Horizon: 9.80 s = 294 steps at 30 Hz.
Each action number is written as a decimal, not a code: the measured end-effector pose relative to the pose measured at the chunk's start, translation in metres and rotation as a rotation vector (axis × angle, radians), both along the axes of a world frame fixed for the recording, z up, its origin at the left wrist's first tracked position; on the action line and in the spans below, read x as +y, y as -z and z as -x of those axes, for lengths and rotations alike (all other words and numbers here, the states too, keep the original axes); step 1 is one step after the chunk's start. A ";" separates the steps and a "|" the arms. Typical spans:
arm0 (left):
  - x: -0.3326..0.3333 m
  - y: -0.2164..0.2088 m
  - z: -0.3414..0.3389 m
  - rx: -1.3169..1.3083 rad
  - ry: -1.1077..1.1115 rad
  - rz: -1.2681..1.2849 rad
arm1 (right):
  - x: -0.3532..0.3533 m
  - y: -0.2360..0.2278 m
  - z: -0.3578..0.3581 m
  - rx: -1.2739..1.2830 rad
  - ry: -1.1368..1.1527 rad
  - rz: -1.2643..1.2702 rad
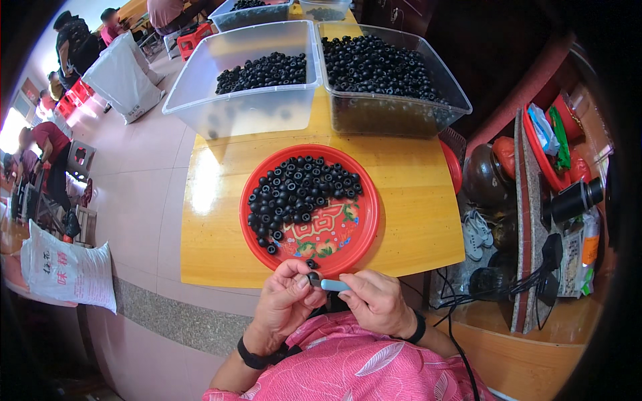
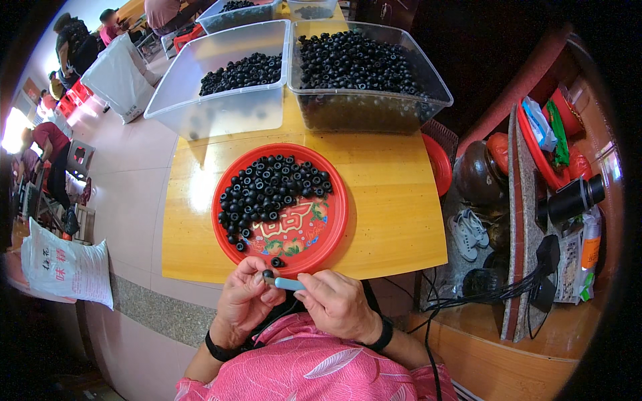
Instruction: Inspecting and sorting small black round manufactured components on a table plate and into containers.
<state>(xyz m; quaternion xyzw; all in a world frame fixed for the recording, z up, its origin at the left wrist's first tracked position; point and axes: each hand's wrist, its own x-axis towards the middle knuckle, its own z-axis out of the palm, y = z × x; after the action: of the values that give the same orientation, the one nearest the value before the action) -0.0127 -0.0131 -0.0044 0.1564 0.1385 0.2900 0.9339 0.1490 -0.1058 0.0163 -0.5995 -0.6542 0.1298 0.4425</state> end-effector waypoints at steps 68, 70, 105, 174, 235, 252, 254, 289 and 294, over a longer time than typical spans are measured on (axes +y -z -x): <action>0.029 -0.003 -0.036 1.261 0.029 -2.010 | -0.007 0.035 -0.019 0.773 0.243 0.376; 0.026 -0.004 -0.036 1.205 0.020 -1.973 | -0.007 0.037 -0.020 0.783 0.248 0.383; 0.005 0.002 0.002 0.109 -0.026 -0.064 | 0.000 -0.003 -0.006 0.172 -0.078 0.095; 0.002 0.003 -0.006 0.080 0.271 -0.055 | 0.004 -0.007 0.002 0.747 0.007 0.394; 0.024 0.003 -0.011 0.492 -0.152 -0.765 | -0.008 0.043 -0.033 0.871 0.351 0.390; 0.024 0.009 -0.008 0.006 0.051 0.002 | 0.016 0.002 -0.012 -0.022 0.035 0.039; 0.022 0.008 -0.007 0.003 0.049 0.026 | 0.016 -0.002 -0.010 -0.053 0.026 0.032; 0.017 0.000 -0.008 0.054 0.050 -0.148 | 0.009 0.002 -0.030 -0.132 0.241 0.049; 0.018 0.003 -0.014 -0.010 0.059 -0.071 | 0.016 0.010 -0.015 0.197 0.220 0.101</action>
<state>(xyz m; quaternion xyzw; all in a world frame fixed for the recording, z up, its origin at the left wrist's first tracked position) 0.0011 0.0053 -0.0070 0.1921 0.1189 0.2680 0.9366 0.1643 -0.0897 0.0060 -0.6736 -0.5306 0.1714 0.4851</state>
